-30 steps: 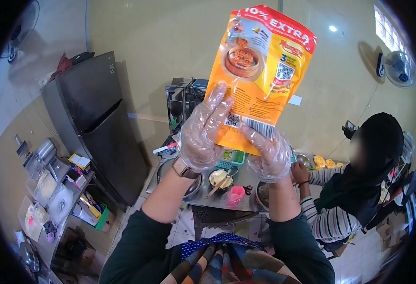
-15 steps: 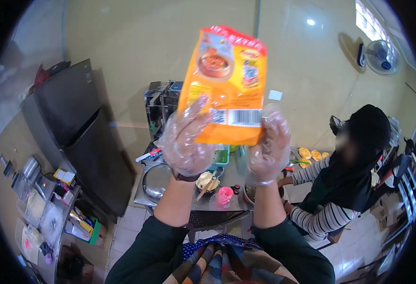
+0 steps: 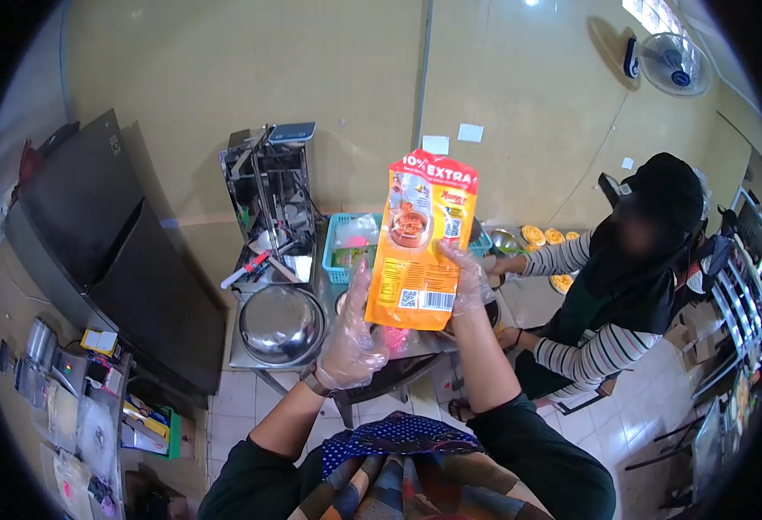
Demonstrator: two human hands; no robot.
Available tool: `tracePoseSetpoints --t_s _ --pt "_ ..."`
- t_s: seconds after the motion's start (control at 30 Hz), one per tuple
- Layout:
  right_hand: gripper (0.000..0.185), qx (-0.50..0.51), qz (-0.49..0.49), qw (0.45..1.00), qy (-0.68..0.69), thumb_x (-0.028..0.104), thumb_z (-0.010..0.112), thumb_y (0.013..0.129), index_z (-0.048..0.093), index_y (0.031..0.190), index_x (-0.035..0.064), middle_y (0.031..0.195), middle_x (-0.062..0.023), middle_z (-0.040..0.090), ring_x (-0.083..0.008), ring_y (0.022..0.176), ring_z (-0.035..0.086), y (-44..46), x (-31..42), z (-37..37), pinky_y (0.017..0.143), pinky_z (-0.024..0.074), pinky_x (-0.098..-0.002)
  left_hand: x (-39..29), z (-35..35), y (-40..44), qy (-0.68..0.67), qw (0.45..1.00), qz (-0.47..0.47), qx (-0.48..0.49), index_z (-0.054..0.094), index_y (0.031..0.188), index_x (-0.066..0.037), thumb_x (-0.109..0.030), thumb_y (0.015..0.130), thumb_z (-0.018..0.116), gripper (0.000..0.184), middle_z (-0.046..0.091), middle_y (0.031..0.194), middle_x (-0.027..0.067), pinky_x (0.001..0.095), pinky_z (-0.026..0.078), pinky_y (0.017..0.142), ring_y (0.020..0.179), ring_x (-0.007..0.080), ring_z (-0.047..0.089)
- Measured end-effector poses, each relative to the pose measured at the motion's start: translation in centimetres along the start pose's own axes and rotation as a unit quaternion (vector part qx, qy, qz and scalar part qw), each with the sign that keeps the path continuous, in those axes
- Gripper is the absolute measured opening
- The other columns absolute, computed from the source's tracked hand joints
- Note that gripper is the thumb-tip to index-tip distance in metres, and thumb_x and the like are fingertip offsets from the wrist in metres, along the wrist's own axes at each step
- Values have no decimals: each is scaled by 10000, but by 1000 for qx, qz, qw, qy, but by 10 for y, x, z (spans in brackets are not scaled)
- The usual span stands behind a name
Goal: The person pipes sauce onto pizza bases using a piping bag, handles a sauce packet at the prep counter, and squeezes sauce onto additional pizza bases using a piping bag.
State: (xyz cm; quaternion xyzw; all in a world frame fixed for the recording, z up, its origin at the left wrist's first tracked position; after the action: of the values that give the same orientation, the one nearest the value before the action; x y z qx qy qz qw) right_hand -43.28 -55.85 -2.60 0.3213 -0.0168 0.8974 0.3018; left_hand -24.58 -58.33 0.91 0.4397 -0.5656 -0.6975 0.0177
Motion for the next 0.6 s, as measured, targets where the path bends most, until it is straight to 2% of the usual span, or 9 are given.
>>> tracePoseSetpoints --t_s 0.1,0.13,0.2,0.27,0.3,0.37,0.4,0.57,0.6 --pt "357 -16 -4 998 -56 97 617 737 497 1057 -5 961 -115 582 -235 849 590 -6 -5 -4 743 493 -365 41 -4 -13 -283 943 -167 -58 360 1228 -19 54 714 593 569 481 1176 97 360 365 936 1109 222 451" --pt "367 -27 0 997 -70 110 625 736 499 1060 -8 968 -107 581 -227 848 590 -8 -9 -1 747 491 -359 64 3 -16 -230 941 -246 32 420 1165 -7 21 724 611 481 536 1069 91 303 431 796 947 188 524" --pt "375 -29 4 995 -92 118 628 736 496 1064 -6 970 -107 580 -224 848 589 -11 -14 0 744 491 -356 88 11 -31 -182 916 -337 119 480 1102 6 -13 734 628 397 590 963 85 247 497 655 784 154 596" --pt "423 42 15 997 -65 88 657 708 479 1083 8 987 -106 577 -206 844 587 -23 -18 24 742 490 -335 104 3 -35 -198 897 -394 25 520 1018 21 -50 730 658 327 618 775 65 191 474 476 547 99 576" --pt "423 36 20 997 -63 88 657 708 479 1083 8 987 -106 577 -206 844 587 -29 -20 25 742 490 -335 104 6 -37 -199 894 -401 23 520 1018 21 -50 730 658 327 618 775 65 191 474 476 547 99 576" --pt "519 81 60 964 -247 35 699 657 455 1115 23 1024 -101 564 -178 868 577 -45 -32 29 754 481 -308 101 -6 -35 -183 891 -410 -68 543 941 19 -27 744 631 220 612 733 84 206 458 415 483 105 559" --pt "582 53 62 919 -386 -10 719 624 439 1132 27 1051 -91 554 -151 891 565 -45 -36 9 775 468 -288 104 -10 -41 -165 871 -457 -65 543 919 16 -23 754 617 185 607 728 80 217 467 461 533 110 574" --pt "500 58 -9 901 -430 -31 676 670 453 1116 13 1022 -66 566 -135 887 565 -61 -46 6 777 466 -277 124 0 -60 -154 915 -334 -163 559 888 13 -27 773 588 125 607 761 72 244 456 604 683 107 567" --pt "473 17 -14 924 -383 -35 666 677 469 1105 13 1019 -72 569 -154 889 570 -62 -45 2 765 475 -286 123 0 -63 -100 929 -312 -171 563 881 13 -43 776 589 122 607 769 66 253 451 606 693 100 561"
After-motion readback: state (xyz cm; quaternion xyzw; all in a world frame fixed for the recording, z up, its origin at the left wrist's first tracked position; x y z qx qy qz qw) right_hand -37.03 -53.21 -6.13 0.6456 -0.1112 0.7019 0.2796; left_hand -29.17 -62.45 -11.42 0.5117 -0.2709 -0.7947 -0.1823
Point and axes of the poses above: each hand's wrist, its own y-axis towards the middle knuckle, its own z-axis out of the palm, x = y × z, the point moved 7 cm from there along y, towards the middle knuckle
